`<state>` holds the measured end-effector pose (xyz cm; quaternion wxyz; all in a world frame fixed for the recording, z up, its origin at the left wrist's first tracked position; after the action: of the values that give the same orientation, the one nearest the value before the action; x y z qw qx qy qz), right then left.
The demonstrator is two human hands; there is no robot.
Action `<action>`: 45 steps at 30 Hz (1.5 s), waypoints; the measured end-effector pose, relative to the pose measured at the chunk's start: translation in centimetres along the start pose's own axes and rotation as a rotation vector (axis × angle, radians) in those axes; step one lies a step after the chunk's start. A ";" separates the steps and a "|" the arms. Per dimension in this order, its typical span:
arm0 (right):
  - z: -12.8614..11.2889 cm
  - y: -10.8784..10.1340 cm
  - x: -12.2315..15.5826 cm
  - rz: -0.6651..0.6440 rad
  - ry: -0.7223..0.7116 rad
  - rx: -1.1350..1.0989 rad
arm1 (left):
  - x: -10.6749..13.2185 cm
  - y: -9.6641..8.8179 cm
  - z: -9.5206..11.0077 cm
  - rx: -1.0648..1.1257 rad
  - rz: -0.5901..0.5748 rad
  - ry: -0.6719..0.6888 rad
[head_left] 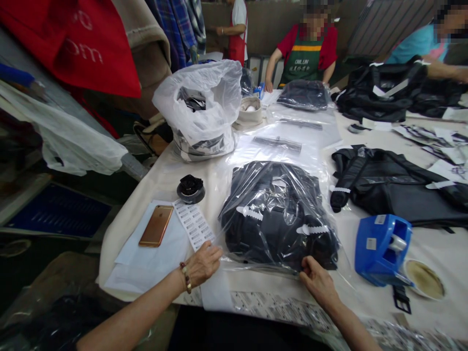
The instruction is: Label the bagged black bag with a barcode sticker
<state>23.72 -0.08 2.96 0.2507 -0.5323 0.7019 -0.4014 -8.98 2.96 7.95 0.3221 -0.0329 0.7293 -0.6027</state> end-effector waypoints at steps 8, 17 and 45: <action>0.0 0.0 -0.1 0.017 -0.010 0.001 | 0.3 0.2 -0.2 0.104 0.098 -0.128; -0.6 -0.4 -0.1 0.019 0.009 0.000 | 0.2 2.3 -1.1 0.047 0.132 -0.315; 12.5 -16.4 -2.4 0.896 0.394 -0.022 | 0.9 2.8 -1.1 -0.052 0.201 -0.111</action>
<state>43.10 -3.35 9.51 0.2558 -0.0945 0.9001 -0.3396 -9.35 4.31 5.08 0.4201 -0.0013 0.7253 -0.5455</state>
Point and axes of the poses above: each hand's wrist, its own x-axis away from the middle knuckle, its own y-axis out of the palm, z = x × y, the point moved 4 cm from there along -x, towards the middle knuckle, and after that the axes turned 15 degrees about z, right-handed, at the moved point
